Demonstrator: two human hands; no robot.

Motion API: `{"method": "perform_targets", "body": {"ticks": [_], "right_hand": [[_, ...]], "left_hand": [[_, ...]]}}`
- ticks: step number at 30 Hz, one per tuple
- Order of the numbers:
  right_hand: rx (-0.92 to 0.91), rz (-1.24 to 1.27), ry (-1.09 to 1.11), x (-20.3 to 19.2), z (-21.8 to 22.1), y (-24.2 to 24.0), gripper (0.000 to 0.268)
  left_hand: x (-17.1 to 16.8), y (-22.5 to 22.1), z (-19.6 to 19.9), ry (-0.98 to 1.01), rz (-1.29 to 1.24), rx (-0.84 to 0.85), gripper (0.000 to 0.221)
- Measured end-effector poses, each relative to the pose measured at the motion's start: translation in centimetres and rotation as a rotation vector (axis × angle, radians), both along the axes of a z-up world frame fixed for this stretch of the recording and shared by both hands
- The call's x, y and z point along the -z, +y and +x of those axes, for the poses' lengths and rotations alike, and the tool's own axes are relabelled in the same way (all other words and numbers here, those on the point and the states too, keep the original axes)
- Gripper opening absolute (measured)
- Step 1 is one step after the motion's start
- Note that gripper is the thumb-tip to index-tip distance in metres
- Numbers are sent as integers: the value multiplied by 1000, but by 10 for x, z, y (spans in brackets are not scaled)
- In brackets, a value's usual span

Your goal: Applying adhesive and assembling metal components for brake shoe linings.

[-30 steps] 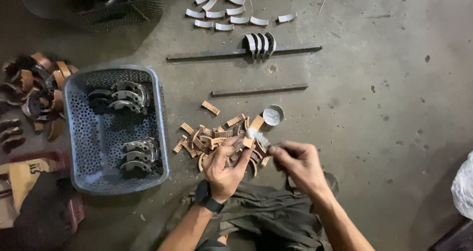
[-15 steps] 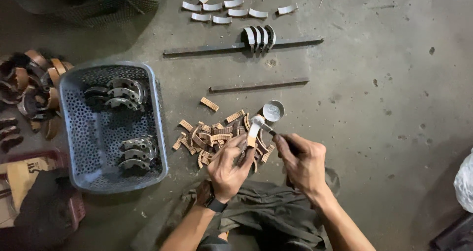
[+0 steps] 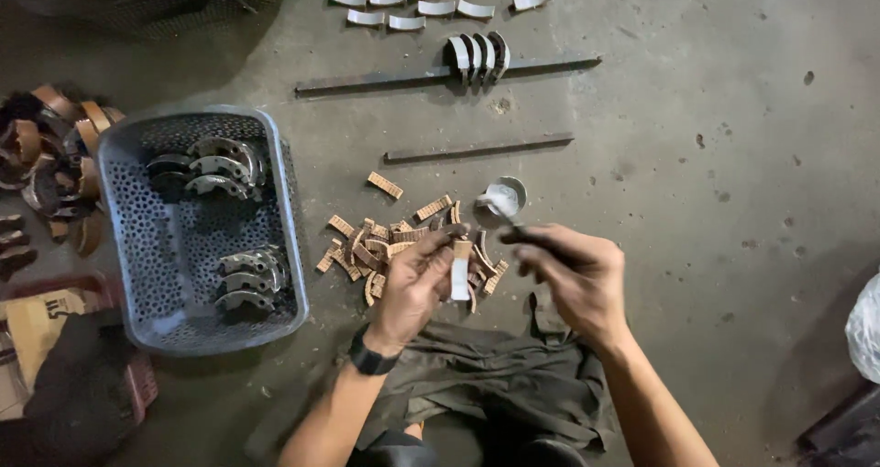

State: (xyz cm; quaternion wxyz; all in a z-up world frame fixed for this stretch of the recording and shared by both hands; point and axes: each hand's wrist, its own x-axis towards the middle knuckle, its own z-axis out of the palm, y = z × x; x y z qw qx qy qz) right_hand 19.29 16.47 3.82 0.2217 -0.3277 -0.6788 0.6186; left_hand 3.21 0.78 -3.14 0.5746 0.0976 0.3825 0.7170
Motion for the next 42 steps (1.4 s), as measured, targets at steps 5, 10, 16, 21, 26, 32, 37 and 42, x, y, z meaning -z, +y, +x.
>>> {"method": "perform_targets", "body": {"ticks": [5,10,16,21,26,32,37,42], "right_hand": [[-141,-80,-104,6,-19,-1,21],[49,-67,-206,13,-18,-2,17],[206,-222,-53,15,-19,-5,15],[236,-184,-64,19,-20,-9,14],[246,-167,-31,24,-17,-12,13],[217,-128,-80,20,-12,-11,19],[91,-288,-226,30,2,-20,23],[-31,-472,-311,41,-4,-17,22]], "left_hand": [[20,3,7,-157,125,96,33],[19,4,26,593,-195,-7,37],[17,-5,46,818,-261,-198,45],[-13,2,36,1116,-86,-287,38],[-13,1,39,1203,-155,-342,36],[15,-6,32,1118,-209,-360,26],[-8,1,16,1274,-173,-443,24],[-1,4,21,1103,-191,-431,26]]}}
